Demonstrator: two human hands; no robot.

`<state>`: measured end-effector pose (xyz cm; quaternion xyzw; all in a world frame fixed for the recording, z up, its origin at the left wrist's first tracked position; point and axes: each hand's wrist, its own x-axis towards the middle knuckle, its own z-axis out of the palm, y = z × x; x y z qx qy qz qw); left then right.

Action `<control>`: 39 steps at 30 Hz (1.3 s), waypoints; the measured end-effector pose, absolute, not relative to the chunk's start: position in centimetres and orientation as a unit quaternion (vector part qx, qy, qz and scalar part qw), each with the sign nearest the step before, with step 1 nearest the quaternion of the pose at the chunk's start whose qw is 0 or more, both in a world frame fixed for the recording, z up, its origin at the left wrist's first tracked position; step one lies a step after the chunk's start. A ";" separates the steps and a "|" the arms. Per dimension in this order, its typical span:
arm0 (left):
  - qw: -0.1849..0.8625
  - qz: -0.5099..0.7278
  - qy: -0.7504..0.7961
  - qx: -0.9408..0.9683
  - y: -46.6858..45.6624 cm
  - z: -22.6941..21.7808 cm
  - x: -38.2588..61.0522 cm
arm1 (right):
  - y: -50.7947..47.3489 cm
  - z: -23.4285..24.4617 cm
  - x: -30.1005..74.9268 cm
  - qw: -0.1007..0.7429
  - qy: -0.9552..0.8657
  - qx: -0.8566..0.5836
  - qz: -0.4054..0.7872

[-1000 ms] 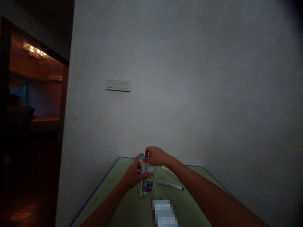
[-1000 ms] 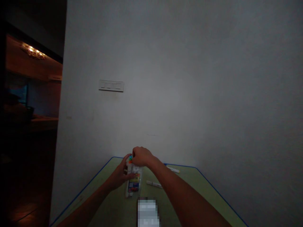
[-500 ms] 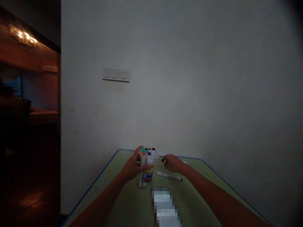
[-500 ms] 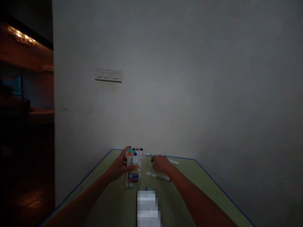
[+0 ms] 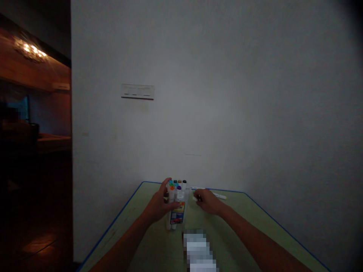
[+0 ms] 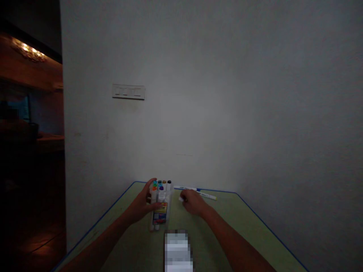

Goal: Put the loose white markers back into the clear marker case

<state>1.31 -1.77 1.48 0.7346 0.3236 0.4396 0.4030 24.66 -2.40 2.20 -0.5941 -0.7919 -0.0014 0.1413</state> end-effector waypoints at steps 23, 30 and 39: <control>0.416 0.445 0.298 0.735 -1.3 0.9 1.3 | -7.8 15.0 20.4 0.574 -0.703 -0.372 0.192; 0.402 0.450 0.294 0.741 -1.0 0.5 1.4 | -4.4 12.6 18.1 0.452 -0.737 -0.480 0.149; 0.406 0.454 0.283 0.741 -1.1 0.5 1.3 | -3.4 11.4 16.6 0.304 -0.778 -0.549 0.025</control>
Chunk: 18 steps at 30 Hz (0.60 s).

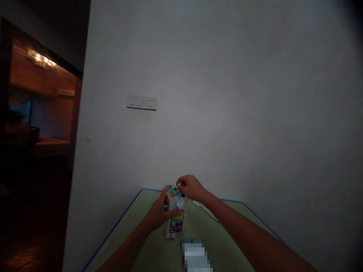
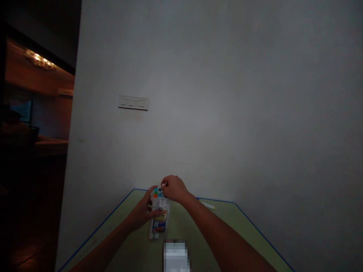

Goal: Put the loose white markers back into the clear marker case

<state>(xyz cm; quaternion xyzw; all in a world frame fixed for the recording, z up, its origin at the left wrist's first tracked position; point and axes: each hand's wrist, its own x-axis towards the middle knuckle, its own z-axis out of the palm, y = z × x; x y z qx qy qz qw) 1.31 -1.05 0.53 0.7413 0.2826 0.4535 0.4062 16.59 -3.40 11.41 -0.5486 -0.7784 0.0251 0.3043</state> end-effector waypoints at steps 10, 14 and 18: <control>0.419 0.456 0.283 0.732 -1.4 0.7 1.3 | -4.3 11.1 16.1 0.206 -0.774 -0.597 -0.036; 0.419 0.454 0.282 0.734 -1.2 0.5 1.3 | -4.4 11.0 16.0 0.203 -0.775 -0.597 -0.040; 0.410 0.457 0.279 0.739 -1.0 0.4 1.3 | -4.4 11.2 16.1 0.206 -0.783 -0.587 -0.028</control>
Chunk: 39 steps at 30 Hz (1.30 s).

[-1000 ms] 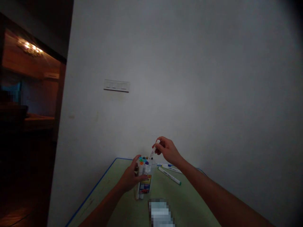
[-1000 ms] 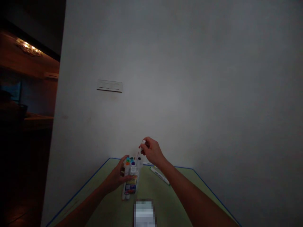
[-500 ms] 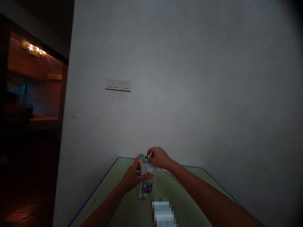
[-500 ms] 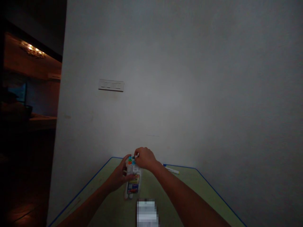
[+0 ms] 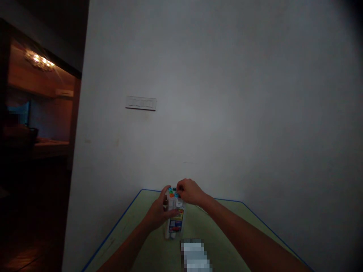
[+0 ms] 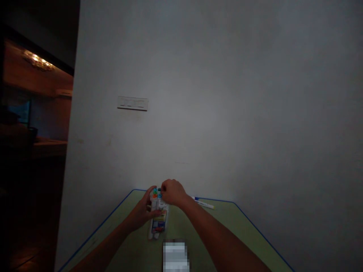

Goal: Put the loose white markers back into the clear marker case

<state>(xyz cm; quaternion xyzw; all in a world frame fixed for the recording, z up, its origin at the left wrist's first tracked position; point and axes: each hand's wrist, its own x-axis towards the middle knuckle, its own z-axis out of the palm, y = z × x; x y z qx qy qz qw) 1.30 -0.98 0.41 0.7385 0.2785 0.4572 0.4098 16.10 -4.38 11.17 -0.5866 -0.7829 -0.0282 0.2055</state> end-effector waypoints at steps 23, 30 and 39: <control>0.405 0.442 0.313 0.737 -1.8 1.3 1.2 | -2.2 0.5 29.9 0.040 -0.649 -0.759 -0.026; 0.423 0.440 0.314 0.727 -1.9 1.5 1.3 | -1.2 -2.0 30.4 0.035 -0.645 -0.763 -0.011; 0.416 0.440 0.312 0.732 -1.9 1.5 1.2 | -2.2 -2.2 31.3 0.151 -0.644 -0.749 0.037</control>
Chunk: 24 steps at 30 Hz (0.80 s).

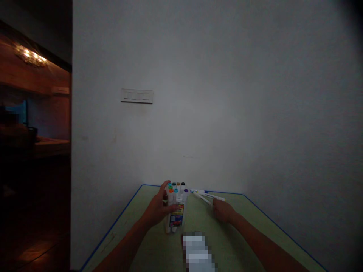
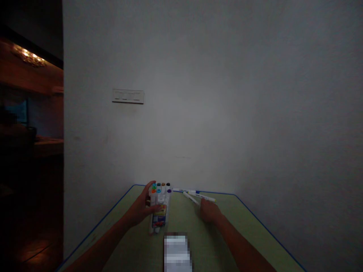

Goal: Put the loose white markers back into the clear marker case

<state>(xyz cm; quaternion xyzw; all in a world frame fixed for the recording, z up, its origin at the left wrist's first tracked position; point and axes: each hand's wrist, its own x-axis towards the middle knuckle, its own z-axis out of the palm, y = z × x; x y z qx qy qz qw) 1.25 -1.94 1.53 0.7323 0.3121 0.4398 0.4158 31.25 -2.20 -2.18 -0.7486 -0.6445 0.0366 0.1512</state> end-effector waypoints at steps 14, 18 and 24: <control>0.393 0.437 0.319 0.743 -1.5 1.0 1.2 | -7.5 11.9 26.2 0.594 -0.616 -0.468 0.219; 0.408 0.442 0.303 0.739 -1.5 1.0 1.2 | -8.2 14.2 24.4 0.555 -0.648 -0.501 0.143; 0.406 0.446 0.309 0.735 -1.3 0.8 1.2 | -7.0 15.1 23.0 0.493 -0.680 -0.536 0.086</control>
